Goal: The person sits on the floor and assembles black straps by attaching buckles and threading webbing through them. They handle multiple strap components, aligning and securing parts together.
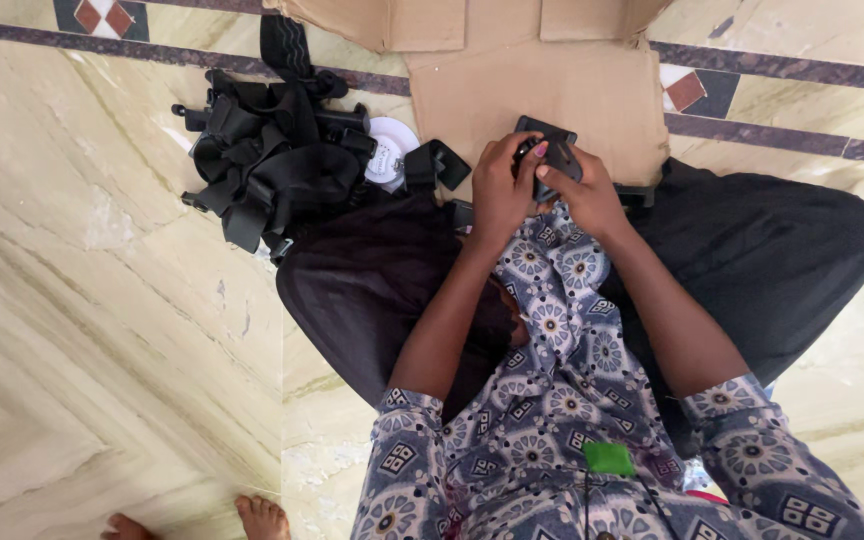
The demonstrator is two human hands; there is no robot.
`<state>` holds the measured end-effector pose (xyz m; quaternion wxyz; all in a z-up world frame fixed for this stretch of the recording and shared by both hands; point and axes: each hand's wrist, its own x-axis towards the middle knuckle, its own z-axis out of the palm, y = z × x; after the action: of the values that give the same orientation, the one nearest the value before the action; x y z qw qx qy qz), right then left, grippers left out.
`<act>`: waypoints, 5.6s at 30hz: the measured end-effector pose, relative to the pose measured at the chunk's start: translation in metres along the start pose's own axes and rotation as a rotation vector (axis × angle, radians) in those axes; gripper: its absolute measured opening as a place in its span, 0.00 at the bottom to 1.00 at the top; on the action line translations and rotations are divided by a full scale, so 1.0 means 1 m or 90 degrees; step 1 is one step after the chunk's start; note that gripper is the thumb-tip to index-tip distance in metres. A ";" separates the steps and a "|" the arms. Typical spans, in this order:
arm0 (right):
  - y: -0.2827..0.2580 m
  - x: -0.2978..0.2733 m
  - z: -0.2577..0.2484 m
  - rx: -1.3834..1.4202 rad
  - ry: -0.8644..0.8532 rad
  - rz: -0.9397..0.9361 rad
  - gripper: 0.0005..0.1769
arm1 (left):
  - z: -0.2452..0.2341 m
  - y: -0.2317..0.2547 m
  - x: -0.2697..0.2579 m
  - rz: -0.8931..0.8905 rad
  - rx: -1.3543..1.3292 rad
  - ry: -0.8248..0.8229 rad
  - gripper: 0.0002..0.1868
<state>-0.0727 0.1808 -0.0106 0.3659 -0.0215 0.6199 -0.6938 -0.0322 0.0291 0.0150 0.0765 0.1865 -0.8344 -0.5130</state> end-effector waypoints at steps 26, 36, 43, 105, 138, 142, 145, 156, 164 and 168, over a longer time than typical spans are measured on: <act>0.008 0.005 -0.011 -0.102 0.097 -0.206 0.13 | 0.001 -0.002 -0.002 -0.070 -0.199 -0.047 0.19; -0.008 0.001 0.007 0.177 0.031 0.001 0.19 | 0.021 -0.026 -0.009 -0.222 -0.646 -0.160 0.30; -0.006 -0.013 0.033 -0.452 0.068 -0.256 0.40 | 0.027 -0.037 -0.004 -0.173 -0.873 -0.070 0.33; -0.001 -0.005 0.010 -0.513 0.144 -0.260 0.53 | 0.103 -0.086 -0.028 -0.342 -0.917 -0.339 0.44; 0.003 0.013 -0.013 -0.181 0.175 -0.215 0.16 | 0.057 -0.042 -0.006 -0.150 -0.783 -0.232 0.39; 0.008 0.014 -0.021 -0.080 0.173 -0.200 0.22 | 0.052 -0.039 -0.006 -0.182 -0.790 -0.201 0.43; 0.004 0.014 -0.020 -0.076 0.161 -0.181 0.22 | 0.055 -0.042 -0.005 -0.187 -0.794 -0.154 0.44; -0.022 -0.001 0.020 -0.294 0.086 -0.167 0.13 | 0.083 -0.094 0.005 -0.229 -0.700 0.022 0.41; -0.009 0.005 0.004 -0.175 0.125 -0.126 0.13 | 0.078 -0.086 0.005 -0.267 -0.756 -0.065 0.42; -0.018 0.002 0.012 -0.206 0.105 -0.151 0.14 | 0.070 -0.079 0.004 -0.222 -0.783 -0.059 0.42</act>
<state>-0.0769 0.1685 0.0071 0.2213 -0.0958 0.7440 -0.6231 -0.0401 0.0533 -0.0873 0.0485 0.2190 -0.3473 -0.9105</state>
